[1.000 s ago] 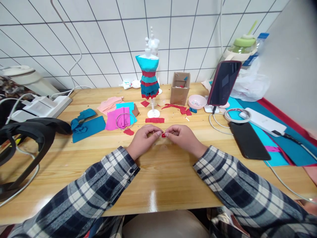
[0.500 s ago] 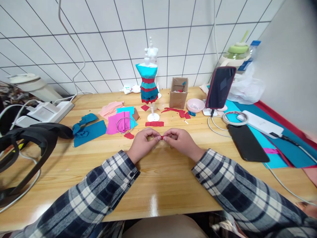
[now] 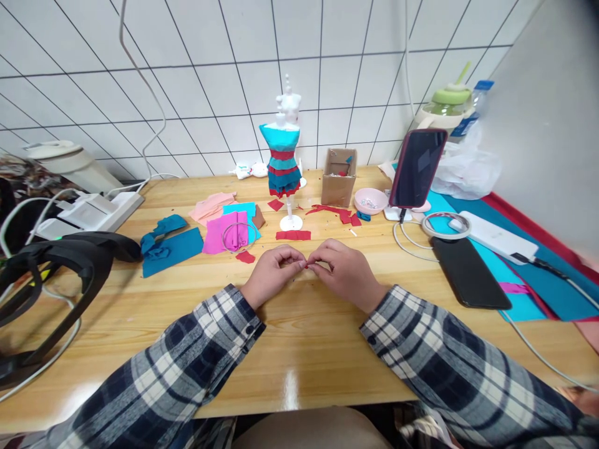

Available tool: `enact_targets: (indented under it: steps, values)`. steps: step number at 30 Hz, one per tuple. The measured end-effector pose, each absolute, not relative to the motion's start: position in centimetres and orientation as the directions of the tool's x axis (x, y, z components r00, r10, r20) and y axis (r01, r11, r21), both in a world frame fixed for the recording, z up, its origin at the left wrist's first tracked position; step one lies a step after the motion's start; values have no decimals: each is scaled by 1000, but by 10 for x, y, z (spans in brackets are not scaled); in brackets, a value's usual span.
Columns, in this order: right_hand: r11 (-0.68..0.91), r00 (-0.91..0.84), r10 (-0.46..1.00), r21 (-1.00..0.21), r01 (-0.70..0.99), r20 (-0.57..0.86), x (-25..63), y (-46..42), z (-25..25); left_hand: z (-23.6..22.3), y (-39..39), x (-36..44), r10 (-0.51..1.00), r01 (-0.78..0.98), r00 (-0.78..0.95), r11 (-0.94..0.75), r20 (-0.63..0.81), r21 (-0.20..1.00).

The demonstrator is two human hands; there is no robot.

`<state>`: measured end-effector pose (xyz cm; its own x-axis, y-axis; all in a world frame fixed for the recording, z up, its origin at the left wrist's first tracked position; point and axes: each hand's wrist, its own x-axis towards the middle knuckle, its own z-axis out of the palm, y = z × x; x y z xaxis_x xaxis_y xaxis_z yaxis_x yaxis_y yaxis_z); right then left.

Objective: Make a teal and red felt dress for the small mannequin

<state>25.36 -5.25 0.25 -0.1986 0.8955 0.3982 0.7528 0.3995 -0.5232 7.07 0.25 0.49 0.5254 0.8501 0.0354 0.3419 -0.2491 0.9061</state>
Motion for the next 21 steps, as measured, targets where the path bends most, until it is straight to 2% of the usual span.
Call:
enact_targets:
  steps: [5,10,13,16,18,21]
  values:
    - [393,-214,895,-466,793,391,252,-53,4,2,4,70,838,353,544,-269,37,896]
    - [399,-231,896,-458,794,380,251,-52,4,1,4,71,834,365,550,-281,38,888]
    - [394,-198,902,-543,742,383,253,-51,3,1,3,71,855,361,518,-253,33,897]
    - [330,-82,928,-700,633,364,254,-48,2,2,3,71,877,351,479,-227,34,908]
    - [265,-19,951,-785,560,308,254,-46,1,2,4,71,884,343,467,-215,33,914]
    - [182,-21,980,-841,510,200,252,-44,-2,1,5,71,884,329,466,-207,33,921]
